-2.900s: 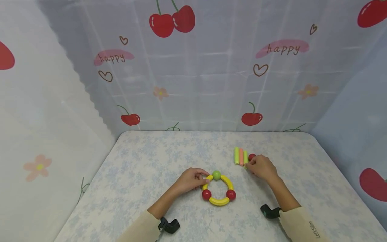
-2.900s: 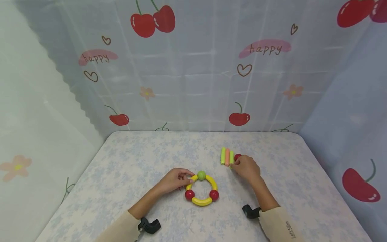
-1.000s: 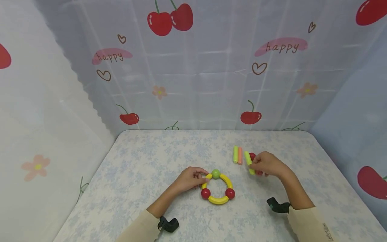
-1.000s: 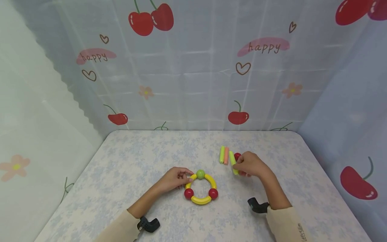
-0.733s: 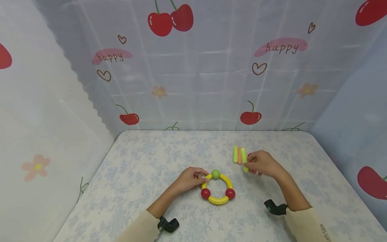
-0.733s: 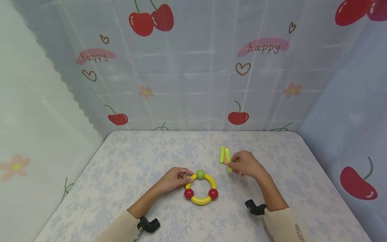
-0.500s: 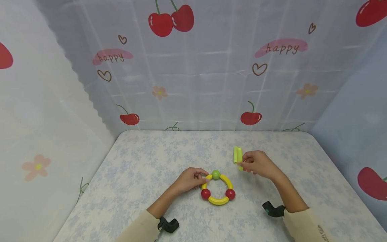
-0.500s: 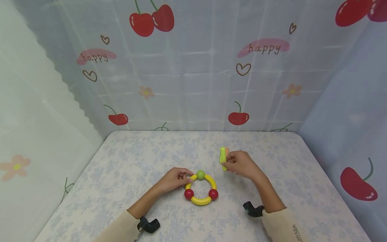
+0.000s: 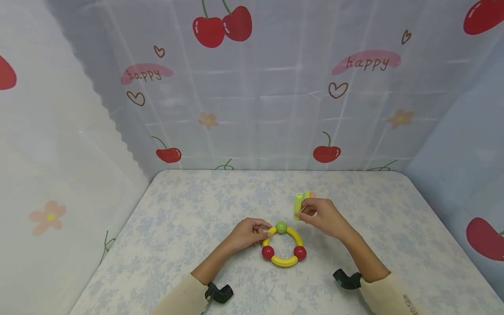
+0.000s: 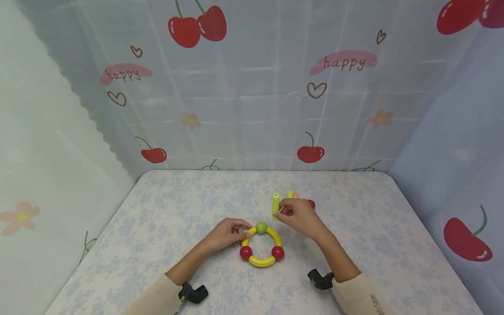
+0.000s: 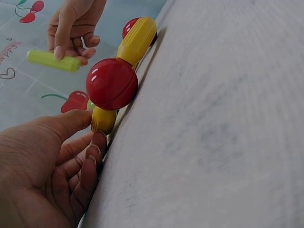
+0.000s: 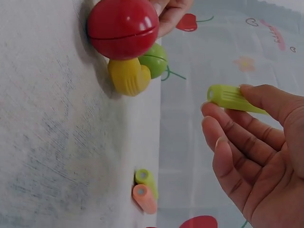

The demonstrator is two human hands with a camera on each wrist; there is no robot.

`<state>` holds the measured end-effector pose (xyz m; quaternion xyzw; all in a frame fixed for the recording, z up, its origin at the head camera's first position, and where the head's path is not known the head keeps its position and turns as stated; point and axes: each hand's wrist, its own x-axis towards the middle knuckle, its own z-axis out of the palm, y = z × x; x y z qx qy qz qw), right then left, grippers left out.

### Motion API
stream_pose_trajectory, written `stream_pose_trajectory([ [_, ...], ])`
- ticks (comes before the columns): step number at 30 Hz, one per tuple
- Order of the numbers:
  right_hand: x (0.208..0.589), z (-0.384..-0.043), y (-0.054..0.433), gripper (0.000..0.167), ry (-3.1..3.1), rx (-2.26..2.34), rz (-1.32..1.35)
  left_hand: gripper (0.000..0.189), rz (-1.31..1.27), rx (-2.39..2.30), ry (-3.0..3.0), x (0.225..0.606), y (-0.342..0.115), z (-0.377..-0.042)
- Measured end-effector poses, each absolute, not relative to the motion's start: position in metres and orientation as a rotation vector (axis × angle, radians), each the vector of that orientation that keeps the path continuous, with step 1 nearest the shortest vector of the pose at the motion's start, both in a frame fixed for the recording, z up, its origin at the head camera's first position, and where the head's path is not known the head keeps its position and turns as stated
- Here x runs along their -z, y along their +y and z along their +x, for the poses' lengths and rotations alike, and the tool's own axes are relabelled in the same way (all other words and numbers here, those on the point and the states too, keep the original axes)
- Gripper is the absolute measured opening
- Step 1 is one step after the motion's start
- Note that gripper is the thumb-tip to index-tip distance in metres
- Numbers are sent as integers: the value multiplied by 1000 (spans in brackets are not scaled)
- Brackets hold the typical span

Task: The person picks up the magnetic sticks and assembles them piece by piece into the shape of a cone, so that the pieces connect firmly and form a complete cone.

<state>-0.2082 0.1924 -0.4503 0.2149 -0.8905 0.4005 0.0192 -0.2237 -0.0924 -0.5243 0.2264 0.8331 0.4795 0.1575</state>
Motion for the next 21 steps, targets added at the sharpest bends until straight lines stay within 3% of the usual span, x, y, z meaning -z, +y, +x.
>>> stream_pose_trajectory([
  [21,467,-206,169,10,-2769,-1174,708,25,673,-1332,2426,525,-89,-223],
])
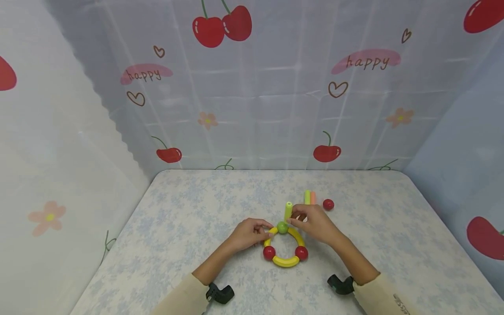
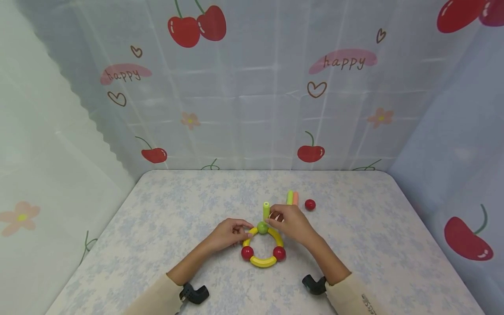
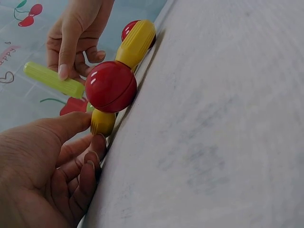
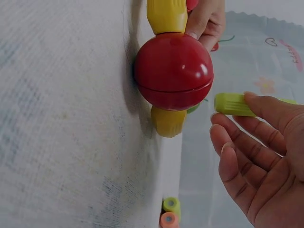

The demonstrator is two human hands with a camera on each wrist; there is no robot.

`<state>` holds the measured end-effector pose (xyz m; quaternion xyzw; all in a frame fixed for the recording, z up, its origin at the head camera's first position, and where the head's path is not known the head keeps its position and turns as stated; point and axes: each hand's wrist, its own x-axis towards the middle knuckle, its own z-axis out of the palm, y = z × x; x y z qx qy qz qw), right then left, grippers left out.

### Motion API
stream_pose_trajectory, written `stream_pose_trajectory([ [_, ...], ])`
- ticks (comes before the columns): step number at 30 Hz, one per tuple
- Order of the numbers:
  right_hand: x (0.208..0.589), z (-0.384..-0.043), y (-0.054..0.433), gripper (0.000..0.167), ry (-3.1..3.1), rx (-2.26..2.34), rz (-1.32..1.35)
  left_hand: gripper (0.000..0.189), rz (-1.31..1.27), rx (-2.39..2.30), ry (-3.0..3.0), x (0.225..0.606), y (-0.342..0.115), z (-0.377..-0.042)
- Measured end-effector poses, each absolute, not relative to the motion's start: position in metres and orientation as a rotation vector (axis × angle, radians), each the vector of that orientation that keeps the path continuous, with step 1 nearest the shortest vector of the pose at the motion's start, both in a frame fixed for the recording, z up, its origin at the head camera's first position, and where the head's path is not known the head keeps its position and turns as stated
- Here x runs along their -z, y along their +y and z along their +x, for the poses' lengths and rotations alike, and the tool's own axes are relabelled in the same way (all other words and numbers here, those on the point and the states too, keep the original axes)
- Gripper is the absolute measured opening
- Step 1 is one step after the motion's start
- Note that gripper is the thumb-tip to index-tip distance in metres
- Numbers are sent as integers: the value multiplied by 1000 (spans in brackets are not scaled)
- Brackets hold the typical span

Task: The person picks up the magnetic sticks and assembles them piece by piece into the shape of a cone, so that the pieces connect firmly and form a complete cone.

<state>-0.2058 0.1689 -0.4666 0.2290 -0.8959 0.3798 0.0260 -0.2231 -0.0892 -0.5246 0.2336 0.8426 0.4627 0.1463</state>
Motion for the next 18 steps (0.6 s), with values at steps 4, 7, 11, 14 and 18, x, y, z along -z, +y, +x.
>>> stream_pose_trajectory([
  [4,469,-206,167,9,-2793,-1176,697,26,683,-1320,2427,523,-88,-222],
  [7,470,-206,167,9,-2811,-1175,698,27,689,-1315,2428,521,-87,-221],
  [11,472,-207,165,9,-2838,-1177,689,26,686,-1309,2439,521,-87,-220],
  [14,473,-207,164,9,-2834,-1180,691,26,686,-1310,2443,521,-87,-220],
  [18,473,-207,165,9,-2810,-1188,725,25,689,-1303,2444,522,-87,-221],
])
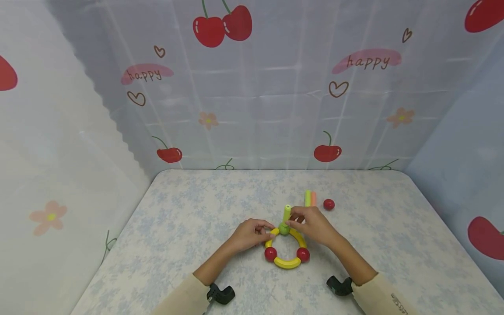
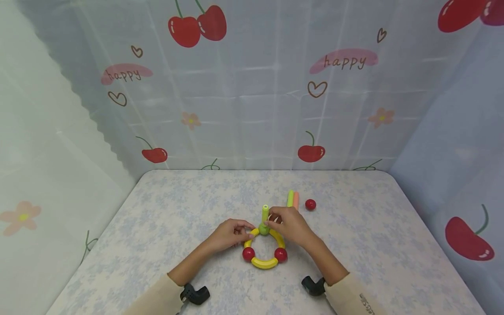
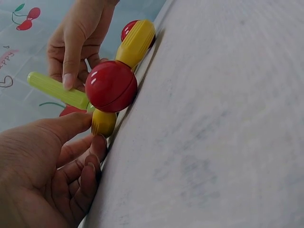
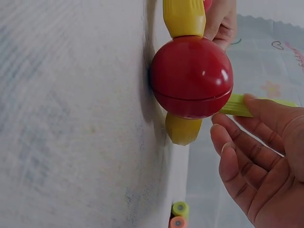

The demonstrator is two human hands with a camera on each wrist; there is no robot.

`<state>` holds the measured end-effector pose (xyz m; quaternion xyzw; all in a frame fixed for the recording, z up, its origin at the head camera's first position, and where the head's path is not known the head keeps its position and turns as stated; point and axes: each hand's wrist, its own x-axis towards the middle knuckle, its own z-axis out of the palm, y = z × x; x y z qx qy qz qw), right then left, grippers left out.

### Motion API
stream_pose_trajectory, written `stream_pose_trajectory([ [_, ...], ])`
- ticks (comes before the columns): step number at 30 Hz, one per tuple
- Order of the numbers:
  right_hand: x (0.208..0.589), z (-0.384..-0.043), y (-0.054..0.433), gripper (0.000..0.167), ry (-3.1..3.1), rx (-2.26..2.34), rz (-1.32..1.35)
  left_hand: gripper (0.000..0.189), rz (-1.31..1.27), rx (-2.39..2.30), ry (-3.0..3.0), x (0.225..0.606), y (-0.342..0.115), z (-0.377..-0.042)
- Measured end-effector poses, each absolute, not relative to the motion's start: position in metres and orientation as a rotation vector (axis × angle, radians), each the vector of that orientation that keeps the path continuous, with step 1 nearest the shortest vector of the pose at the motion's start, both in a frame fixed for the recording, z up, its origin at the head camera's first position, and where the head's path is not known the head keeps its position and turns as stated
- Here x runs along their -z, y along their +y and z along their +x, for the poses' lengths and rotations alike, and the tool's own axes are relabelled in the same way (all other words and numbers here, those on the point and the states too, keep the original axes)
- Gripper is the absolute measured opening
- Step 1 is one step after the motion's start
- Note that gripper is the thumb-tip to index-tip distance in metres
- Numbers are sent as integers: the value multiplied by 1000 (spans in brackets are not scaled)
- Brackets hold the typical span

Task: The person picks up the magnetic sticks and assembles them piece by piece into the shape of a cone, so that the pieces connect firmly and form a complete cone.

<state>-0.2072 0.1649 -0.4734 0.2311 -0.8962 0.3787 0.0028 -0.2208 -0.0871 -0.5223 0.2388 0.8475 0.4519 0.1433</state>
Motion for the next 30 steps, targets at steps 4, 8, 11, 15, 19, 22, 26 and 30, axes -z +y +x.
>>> stream_pose_trajectory([
  [4,474,-207,165,8,-2816,-1188,751,25,697,-1303,2443,523,-88,-221],
  [8,474,-207,164,7,-2819,-1179,778,25,702,-1295,2451,524,-87,-221],
  [11,474,-207,164,5,-2812,-1187,790,25,700,-1290,2455,523,-87,-221],
  [15,475,-207,164,5,-2831,-1189,770,26,697,-1288,2453,521,-87,-220],
  [19,476,-207,166,11,-2881,-1166,734,27,706,-1260,2435,515,-87,-218],
  [22,477,-207,168,12,-2915,-1144,734,32,725,-1213,2394,507,-88,-217],
  [26,477,-209,169,13,-2944,-1136,774,48,727,-1072,2368,492,-91,-212],
  [30,477,-209,170,13,-2947,-1131,829,68,696,-852,2399,475,-92,-203],
])
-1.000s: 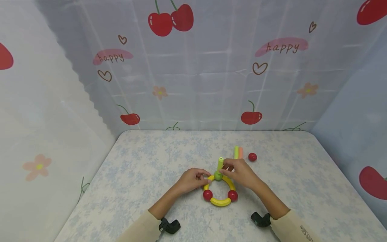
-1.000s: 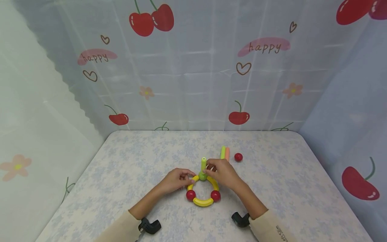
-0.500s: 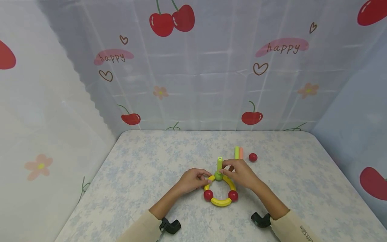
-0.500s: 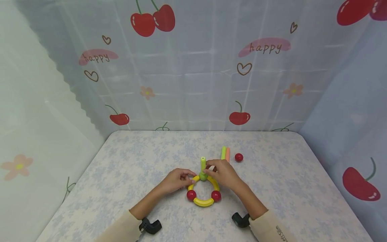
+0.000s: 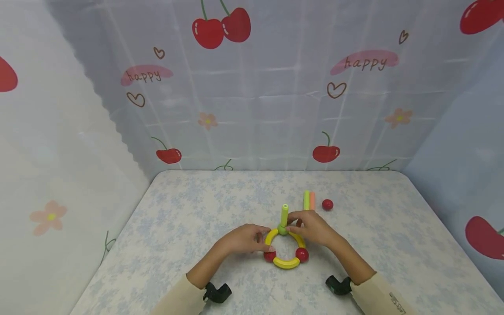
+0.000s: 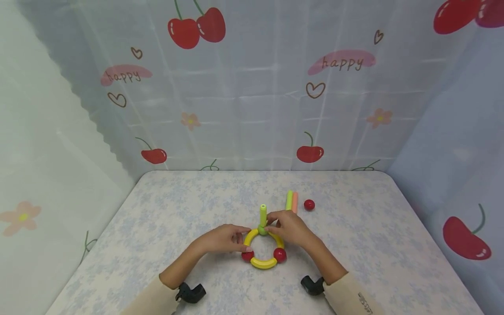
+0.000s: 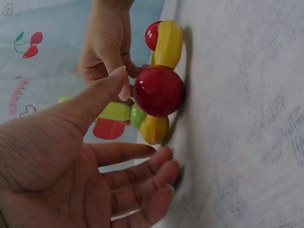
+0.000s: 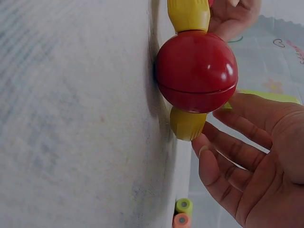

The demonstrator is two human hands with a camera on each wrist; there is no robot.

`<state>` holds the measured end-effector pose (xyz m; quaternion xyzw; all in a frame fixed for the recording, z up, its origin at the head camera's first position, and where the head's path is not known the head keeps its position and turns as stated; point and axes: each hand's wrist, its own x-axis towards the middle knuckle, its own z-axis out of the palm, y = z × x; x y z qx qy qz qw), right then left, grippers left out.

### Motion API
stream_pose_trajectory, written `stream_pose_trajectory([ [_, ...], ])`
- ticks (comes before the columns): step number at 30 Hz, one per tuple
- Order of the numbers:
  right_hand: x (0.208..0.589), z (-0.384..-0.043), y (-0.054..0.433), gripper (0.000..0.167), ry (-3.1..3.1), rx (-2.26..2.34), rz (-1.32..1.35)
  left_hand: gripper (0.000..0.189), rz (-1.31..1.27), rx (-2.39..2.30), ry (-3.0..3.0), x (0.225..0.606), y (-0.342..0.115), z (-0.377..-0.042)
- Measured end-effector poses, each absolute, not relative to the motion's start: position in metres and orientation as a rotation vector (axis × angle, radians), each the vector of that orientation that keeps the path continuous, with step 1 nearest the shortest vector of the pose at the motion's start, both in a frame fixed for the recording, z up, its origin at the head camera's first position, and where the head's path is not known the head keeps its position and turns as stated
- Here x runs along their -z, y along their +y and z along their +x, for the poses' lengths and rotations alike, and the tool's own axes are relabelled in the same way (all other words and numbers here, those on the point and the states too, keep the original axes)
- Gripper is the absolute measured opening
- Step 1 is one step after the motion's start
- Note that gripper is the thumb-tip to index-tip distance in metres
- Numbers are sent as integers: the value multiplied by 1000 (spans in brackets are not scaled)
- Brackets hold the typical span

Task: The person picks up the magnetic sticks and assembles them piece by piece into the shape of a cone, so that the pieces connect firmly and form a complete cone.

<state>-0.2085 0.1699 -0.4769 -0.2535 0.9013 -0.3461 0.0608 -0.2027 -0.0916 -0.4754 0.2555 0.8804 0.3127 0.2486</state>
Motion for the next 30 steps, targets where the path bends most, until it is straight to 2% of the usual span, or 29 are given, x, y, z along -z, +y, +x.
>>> stream_pose_trajectory([
  [5,479,-209,170,10,2712,1046,-806,91,645,-623,2447,463,-88,-189],
  [9,481,-209,170,11,2693,1052,-833,99,639,-514,2505,462,-83,-180],
  [30,481,-211,176,15,2586,1106,-842,79,652,-589,2557,463,-83,-181],
])
